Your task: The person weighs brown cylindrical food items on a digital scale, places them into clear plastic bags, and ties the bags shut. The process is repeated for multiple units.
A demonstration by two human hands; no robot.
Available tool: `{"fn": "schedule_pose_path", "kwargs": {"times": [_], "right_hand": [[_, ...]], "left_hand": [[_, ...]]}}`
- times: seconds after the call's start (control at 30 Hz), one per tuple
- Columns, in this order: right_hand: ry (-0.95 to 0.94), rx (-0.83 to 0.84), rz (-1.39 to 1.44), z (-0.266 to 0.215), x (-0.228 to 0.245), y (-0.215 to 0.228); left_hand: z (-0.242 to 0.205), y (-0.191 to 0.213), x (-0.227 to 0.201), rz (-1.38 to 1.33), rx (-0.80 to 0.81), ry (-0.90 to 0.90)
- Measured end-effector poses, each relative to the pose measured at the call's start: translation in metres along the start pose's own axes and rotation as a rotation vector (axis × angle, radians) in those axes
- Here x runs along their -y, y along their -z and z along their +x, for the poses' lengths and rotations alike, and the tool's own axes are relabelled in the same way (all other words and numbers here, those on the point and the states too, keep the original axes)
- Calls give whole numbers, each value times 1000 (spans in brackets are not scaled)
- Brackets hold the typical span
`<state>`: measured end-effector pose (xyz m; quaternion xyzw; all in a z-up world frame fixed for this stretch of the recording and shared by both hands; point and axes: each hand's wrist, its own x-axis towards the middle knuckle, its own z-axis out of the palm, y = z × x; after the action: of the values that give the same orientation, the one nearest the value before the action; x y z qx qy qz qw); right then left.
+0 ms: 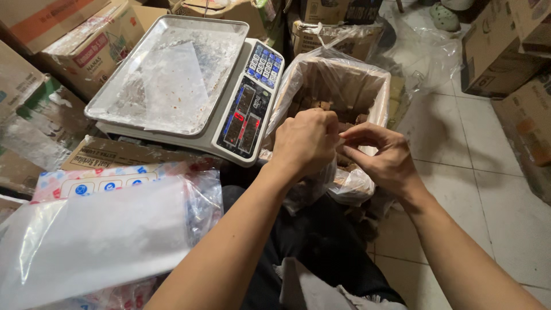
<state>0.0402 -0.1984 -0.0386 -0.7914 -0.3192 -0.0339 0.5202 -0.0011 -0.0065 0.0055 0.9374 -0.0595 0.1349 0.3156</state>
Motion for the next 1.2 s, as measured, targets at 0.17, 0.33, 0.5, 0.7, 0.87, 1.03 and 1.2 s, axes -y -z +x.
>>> {"fn": "schedule_pose_path", "kwargs": {"times": [0.17, 0.33, 0.5, 0.7, 0.87, 1.03, 1.2], "right_hand": [[-9, -95, -73, -11, 13, -12], [-92, -177, -52, -11, 23, -19], [-192, -153, -219, -11, 15, -11], [-192, -17, -308, -5, -12, -22], [-348, 31, -118, -6, -21, -23], [-414, 74, 205, -4, -20, -15], [-608, -12, 250, -8, -15, -13]], "left_hand": [[4, 2, -3, 11, 35, 20], [11, -7, -5, 103, 53, -38], [5, -33, -20, 227, -24, -255], [-2, -31, -28, 211, 38, -200], [0, -6, -25, 58, 166, -32], [-12, -7, -17, -69, 208, 36], [-15, -19, 4, -260, 144, -46]]}}
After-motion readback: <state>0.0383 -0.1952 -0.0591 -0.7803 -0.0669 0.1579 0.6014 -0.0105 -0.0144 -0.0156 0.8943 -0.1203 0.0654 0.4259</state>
